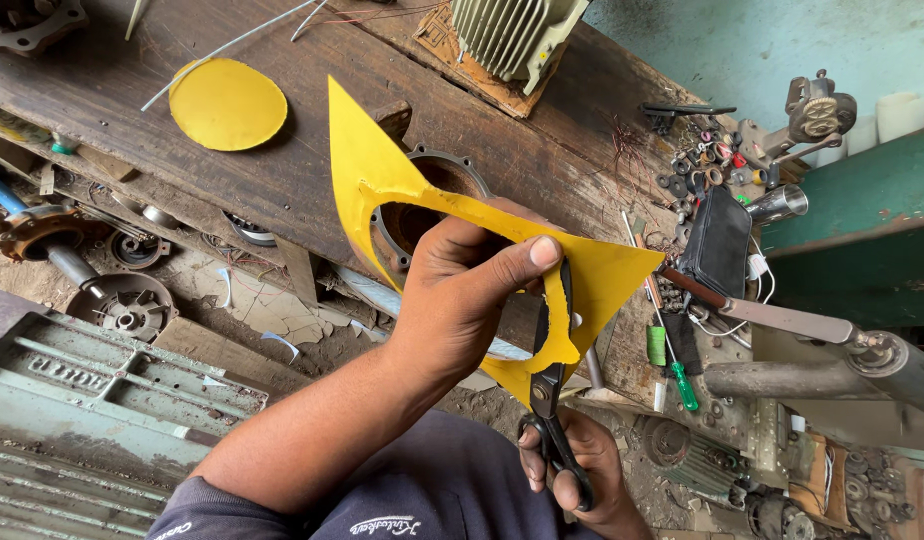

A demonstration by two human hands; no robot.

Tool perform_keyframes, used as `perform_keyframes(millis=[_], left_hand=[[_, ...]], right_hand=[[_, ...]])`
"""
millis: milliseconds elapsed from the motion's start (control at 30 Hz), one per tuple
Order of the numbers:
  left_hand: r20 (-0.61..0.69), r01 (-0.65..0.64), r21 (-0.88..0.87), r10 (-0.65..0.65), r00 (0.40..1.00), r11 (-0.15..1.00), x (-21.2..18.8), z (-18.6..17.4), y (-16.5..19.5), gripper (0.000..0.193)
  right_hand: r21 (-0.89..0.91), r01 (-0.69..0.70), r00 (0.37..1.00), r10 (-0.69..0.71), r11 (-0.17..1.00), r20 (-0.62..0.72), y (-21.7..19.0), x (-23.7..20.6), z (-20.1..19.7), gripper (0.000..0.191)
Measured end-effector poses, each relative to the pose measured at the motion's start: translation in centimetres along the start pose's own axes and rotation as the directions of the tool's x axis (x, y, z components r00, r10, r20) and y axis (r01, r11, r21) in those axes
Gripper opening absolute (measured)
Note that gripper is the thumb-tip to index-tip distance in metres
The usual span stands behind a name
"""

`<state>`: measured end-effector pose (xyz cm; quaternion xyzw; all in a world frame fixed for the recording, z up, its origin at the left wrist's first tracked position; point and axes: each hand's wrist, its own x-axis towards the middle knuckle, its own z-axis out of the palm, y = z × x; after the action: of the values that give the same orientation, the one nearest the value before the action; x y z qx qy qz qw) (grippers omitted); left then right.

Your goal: The person uses shears to cut a yellow sheet of material around a circular opening. They hold the sheet with one hand and cut with the other, trimming the edges to shape the material around the hole.

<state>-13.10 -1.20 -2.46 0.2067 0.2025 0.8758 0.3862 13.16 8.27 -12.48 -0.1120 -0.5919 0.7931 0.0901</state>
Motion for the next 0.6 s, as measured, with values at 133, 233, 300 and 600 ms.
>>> perform_keyframes(millis=[133, 233, 300, 600], left_hand=[[-0.002, 0.009, -0.012, -0.009, 1.000, 1.000, -0.2, 0.1, -0.1, 0.017], [0.010, 0.009, -0.038, -0.009, 1.000, 0.999, -0.1, 0.1, -0.2, 0.016], [0.007, 0.019, -0.061, -0.018, 1.000, 0.998, -0.1, 0.1, -0.2, 0.016], [0.009, 0.006, -0.089, -0.005, 1.000, 0.996, -0.4, -0.1, -0.2, 0.017]], right_hand=[[0.021, 0.009, 1.000, -0.009, 1.000, 0.013, 0.2, 0.2, 0.3, 0.070], [0.026, 0.017, 0.999, -0.018, 1.000, 0.035, 0.2, 0.3, 0.6, 0.068], [0.040, 0.030, 0.998, -0.032, 0.999, 0.047, 0.3, 0.5, 0.9, 0.067], [0.090, 0.003, 0.998, -0.008, 0.996, 0.054, 1.1, 0.0, 1.5, 0.071]])
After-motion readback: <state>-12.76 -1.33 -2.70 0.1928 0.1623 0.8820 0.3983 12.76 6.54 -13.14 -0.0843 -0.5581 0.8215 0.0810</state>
